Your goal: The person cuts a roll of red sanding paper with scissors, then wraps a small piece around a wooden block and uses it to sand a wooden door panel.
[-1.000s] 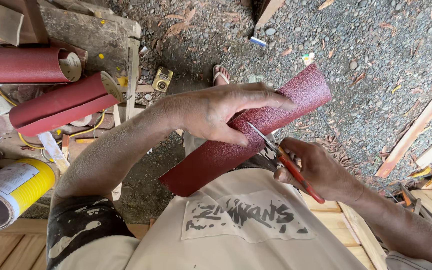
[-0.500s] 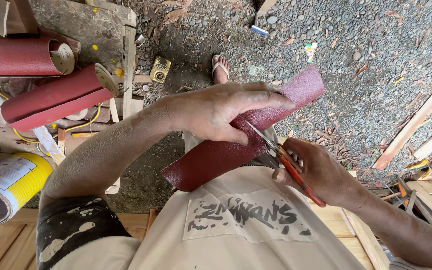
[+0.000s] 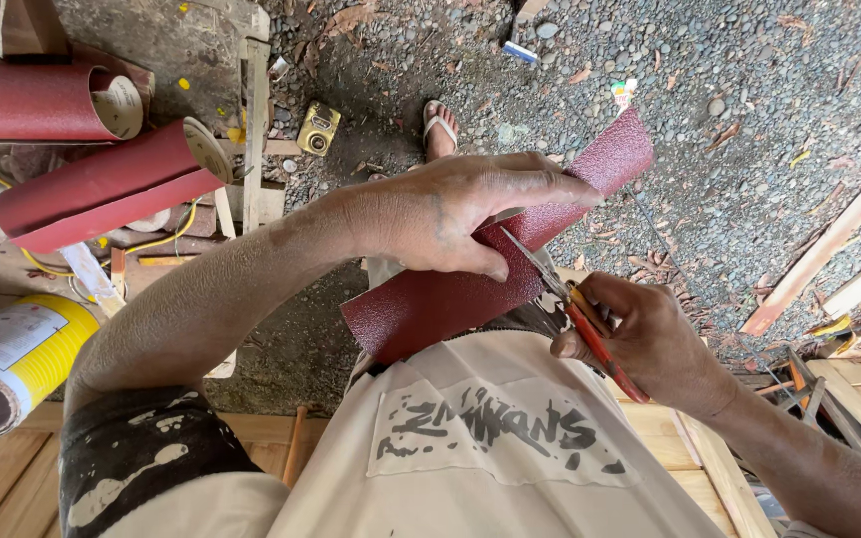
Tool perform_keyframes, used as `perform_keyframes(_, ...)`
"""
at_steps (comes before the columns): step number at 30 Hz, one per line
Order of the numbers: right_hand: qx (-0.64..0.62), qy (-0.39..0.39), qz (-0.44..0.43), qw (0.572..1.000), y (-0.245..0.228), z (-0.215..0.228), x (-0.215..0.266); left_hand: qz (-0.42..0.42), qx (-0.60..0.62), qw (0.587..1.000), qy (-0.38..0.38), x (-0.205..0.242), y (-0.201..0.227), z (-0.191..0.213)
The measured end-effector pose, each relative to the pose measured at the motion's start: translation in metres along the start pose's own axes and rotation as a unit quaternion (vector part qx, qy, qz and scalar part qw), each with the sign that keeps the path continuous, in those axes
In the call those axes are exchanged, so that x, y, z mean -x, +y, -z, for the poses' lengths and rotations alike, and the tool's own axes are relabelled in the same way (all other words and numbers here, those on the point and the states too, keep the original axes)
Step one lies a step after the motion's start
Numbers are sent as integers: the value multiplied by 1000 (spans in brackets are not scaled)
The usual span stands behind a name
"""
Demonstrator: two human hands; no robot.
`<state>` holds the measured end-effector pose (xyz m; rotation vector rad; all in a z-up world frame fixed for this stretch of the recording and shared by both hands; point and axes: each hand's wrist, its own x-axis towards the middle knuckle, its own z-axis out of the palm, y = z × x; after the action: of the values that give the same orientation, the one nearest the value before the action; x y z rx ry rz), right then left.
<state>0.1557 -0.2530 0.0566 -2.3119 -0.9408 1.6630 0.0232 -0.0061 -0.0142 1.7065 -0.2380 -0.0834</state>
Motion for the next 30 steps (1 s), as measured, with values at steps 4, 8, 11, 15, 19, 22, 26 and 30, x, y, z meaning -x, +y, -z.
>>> perform_keyframes(4, 12, 5, -26, 1000, 3, 2, -4, 23, -28, 999, -5, -3, -8, 1)
perform_keyframes(8, -19, 10, 0, 1000, 7, 2, -12, 4, -8, 1000, -4, -3, -12, 3)
perform_keyframes(11, -34, 16, 44, 998, 8, 1, -13, 23, -27, 999, -6, -2, -13, 2)
perform_keyframes(15, -9, 19, 57, 998, 10, 3, -14, 33, -9, 999, -14, -6, -16, 4)
perform_keyframes(19, 19, -25, -7, 999, 10, 8, -17, 6, 23, 1000, -18, -8, -21, 6)
perform_keyframes(22, 25, -24, 31, 999, 8, 11, -22, 13, 18, 1000, -21, -10, -21, 8)
perform_keyframes(26, 38, -73, -64, 995, 6, 17, -22, 48, 11, 998, -39, -11, -18, 7)
perform_keyframes(30, 40, -64, -32, 997, 1, 21, -20, 23, 15, 999, -29, -11, -19, 11)
